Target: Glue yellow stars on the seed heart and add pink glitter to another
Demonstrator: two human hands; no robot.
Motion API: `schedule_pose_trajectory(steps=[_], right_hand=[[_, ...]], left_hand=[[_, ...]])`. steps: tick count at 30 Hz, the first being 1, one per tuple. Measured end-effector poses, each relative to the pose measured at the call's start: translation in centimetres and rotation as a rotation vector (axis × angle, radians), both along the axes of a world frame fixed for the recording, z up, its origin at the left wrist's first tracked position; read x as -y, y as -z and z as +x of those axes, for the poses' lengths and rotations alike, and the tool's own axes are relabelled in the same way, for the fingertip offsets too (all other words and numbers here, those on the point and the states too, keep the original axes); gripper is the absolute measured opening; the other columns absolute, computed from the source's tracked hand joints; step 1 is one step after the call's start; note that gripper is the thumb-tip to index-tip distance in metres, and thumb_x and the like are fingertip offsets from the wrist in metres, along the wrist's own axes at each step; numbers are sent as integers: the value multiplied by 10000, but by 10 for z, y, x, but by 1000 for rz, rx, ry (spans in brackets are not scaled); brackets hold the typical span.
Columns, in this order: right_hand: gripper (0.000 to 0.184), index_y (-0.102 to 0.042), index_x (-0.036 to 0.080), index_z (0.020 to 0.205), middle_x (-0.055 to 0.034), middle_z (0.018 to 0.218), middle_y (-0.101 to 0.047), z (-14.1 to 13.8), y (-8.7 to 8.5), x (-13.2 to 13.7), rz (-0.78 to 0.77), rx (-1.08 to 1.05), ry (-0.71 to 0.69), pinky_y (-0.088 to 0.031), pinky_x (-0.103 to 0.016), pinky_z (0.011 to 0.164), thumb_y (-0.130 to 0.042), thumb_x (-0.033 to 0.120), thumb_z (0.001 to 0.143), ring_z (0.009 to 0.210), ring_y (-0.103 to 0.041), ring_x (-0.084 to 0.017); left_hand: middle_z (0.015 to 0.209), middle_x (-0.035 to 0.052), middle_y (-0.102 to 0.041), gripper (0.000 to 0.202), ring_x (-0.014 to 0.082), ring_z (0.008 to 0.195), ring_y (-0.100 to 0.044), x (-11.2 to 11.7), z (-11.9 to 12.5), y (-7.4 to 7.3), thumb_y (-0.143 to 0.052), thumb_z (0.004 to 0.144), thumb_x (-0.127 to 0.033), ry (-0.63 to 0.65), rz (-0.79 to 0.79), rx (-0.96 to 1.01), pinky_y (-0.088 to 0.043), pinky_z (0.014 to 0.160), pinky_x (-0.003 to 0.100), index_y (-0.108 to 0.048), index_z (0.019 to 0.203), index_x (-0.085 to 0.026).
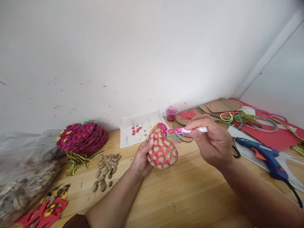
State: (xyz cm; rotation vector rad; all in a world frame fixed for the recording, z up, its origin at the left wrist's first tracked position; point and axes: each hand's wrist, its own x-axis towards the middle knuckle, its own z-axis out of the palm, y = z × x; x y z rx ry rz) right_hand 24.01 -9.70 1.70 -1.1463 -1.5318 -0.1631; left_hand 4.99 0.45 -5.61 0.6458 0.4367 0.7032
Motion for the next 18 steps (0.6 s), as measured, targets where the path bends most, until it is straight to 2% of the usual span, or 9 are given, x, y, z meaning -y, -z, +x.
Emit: schedule_pose_trajectory(steps=[4,9,15,18], right_hand=[[115,-701,236,987,-24,868,-697,0,0,1,-5,11,-17,-491,-346,801,-622,162,949,903,-622,-198],[106,-696,238,981,-34,836,-698,1,1,-1,-27,-39,2,-504,-359,754,-595,206,976,838,-633,-204],[107,-705,243,955,-28,787,-682,2,1,-3,-32,-75,87,-494,-349,687,-604,261,985,722,-608,-182],[146,-708,242,925,-28,751,-655,2,-2,-3,-51,-156,35,-465,-330,606,-601,313,993,668,-596,-173]], left_hand=[[958,72,-821,425,208,802,-772,0,1,-1,-866,761,-311,-33,-30,30,-606,779,291,-734,1132,-151],[953,74,-820,473,219,793,-771,0,0,-1,-846,782,-295,-12,-36,34,-598,768,301,-714,1213,-151],[913,65,-820,419,208,772,-773,-1,-1,1,-863,763,-308,-3,-40,35,-605,757,289,-737,1129,-146],[915,54,-819,456,202,766,-775,-1,0,1,-857,771,-302,-5,-35,42,-608,750,282,-721,1182,-159]])
